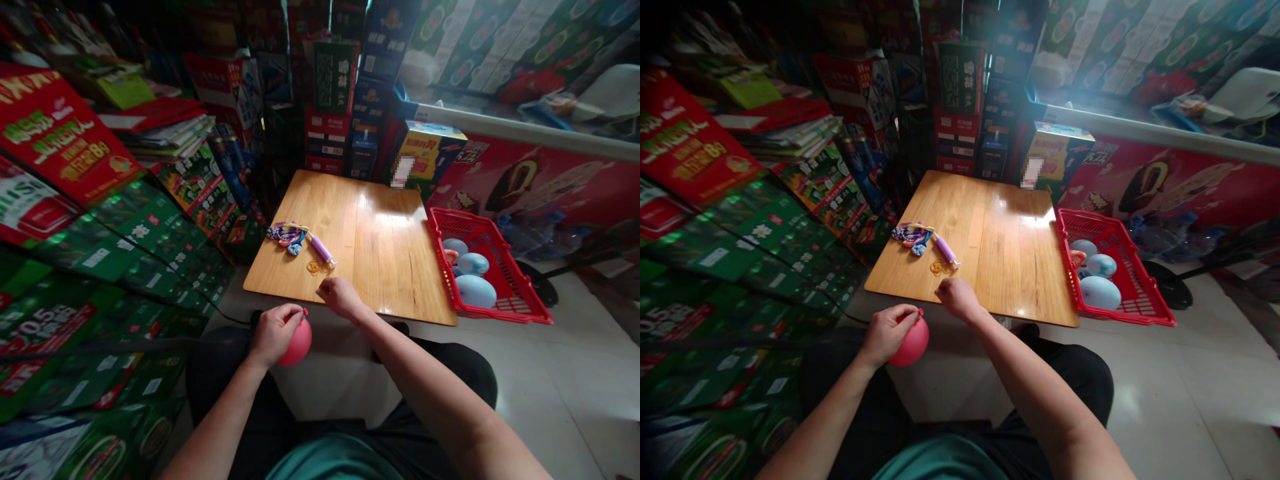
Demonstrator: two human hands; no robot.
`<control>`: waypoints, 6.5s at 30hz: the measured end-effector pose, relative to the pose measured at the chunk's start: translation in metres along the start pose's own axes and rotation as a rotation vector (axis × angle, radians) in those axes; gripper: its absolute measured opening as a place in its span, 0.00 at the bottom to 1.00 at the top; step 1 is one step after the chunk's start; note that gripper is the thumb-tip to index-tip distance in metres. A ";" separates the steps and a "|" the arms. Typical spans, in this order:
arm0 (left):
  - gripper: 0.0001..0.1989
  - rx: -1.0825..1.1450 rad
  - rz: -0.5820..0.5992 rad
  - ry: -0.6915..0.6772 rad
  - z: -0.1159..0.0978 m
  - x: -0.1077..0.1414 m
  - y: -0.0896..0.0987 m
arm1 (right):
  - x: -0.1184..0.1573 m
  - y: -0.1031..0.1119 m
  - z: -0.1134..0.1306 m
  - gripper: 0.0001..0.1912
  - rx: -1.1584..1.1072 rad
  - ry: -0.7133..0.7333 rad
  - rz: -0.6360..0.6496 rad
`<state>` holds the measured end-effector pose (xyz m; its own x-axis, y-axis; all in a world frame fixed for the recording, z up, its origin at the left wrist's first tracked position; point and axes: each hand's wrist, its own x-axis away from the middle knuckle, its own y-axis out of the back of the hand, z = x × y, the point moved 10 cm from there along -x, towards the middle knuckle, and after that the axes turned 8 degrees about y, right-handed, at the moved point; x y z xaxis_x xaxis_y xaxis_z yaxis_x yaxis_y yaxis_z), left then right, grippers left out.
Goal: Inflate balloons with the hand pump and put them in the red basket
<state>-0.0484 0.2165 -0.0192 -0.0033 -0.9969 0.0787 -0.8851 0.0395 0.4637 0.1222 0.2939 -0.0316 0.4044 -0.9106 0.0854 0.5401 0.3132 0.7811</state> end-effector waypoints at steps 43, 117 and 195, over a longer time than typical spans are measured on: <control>0.18 0.682 0.157 0.151 -0.076 -0.022 -0.059 | 0.054 0.053 -0.008 0.19 -1.000 -0.141 -0.167; 0.10 0.619 0.127 0.135 -0.095 -0.038 -0.080 | 0.077 0.072 -0.009 0.09 -1.171 -0.130 -0.330; 0.17 0.884 0.325 0.335 -0.078 -0.026 -0.086 | 0.091 0.058 0.001 0.13 -1.074 -0.095 -0.224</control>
<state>0.0646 0.2445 0.0077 -0.2958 -0.8705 0.3934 -0.8933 0.1062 -0.4366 0.1897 0.2293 0.0222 0.1833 -0.9787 0.0923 0.9735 0.1676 -0.1558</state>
